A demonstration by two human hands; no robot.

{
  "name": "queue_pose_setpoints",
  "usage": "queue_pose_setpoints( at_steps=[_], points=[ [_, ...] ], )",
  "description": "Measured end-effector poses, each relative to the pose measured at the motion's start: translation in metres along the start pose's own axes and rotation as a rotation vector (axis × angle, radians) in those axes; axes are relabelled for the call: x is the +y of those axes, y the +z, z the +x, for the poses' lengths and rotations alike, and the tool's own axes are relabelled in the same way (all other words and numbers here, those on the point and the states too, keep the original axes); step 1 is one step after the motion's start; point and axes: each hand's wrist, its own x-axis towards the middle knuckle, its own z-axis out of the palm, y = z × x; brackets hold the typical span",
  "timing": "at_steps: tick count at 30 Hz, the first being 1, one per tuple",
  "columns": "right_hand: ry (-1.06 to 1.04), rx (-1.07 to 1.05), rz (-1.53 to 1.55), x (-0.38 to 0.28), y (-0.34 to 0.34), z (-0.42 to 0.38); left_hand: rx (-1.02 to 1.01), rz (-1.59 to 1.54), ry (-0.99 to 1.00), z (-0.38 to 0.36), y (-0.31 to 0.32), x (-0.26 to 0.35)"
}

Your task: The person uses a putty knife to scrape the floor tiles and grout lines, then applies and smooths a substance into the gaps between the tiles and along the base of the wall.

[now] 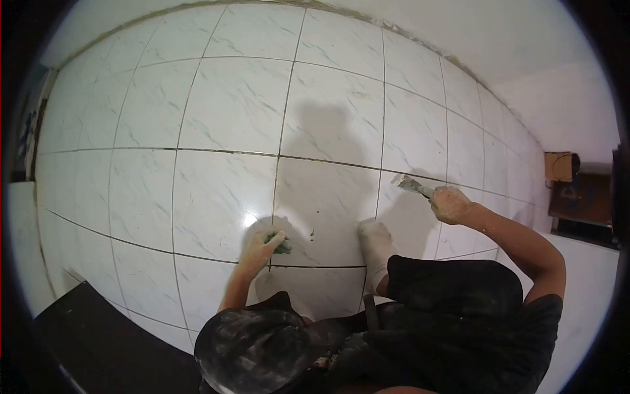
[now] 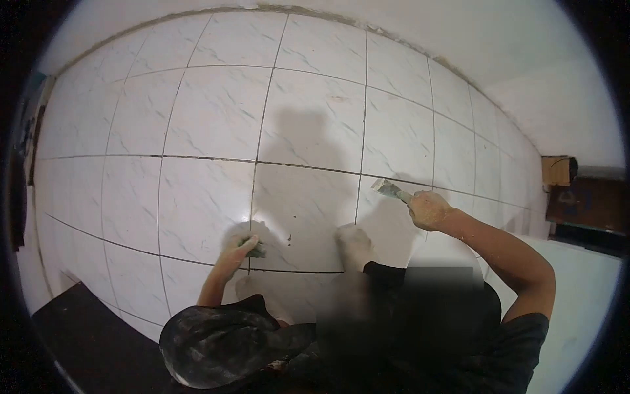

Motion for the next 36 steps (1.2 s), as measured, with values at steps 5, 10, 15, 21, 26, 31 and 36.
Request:
queue_pose_setpoints(
  at_steps=[5, 10, 15, 21, 26, 31, 36],
  points=[
    [-0.049, 0.149, 0.222, -0.024, 0.021, 0.033, 0.159, 0.348, 0.083, -0.071, -0.013, 0.108],
    [-0.167, 0.23, 0.222, -0.059, 0.002, 0.111, 0.211, 0.659, 0.025, -0.158, 0.035, 0.253],
    [-0.154, 0.381, 0.234, -0.09, -0.037, 0.114, 0.301, 1.256, 0.07, -0.146, 0.145, 0.292],
    [-0.191, 0.457, 0.238, -0.101, -0.033, 0.135, -0.046, 1.49, -0.09, -0.103, 0.158, 0.25],
    [-0.184, 0.336, 0.247, -0.113, -0.045, 0.116, 0.005, 1.597, -0.113, -0.1, 0.143, 0.234],
    [-0.168, 0.356, 0.215, -0.121, -0.039, 0.112, -0.115, 1.551, 0.058, -0.094, 0.14, 0.231],
    [-0.133, 0.293, 0.263, -0.125, -0.048, 0.126, -0.262, 1.581, 0.044, -0.092, 0.133, 0.231]
  ],
)
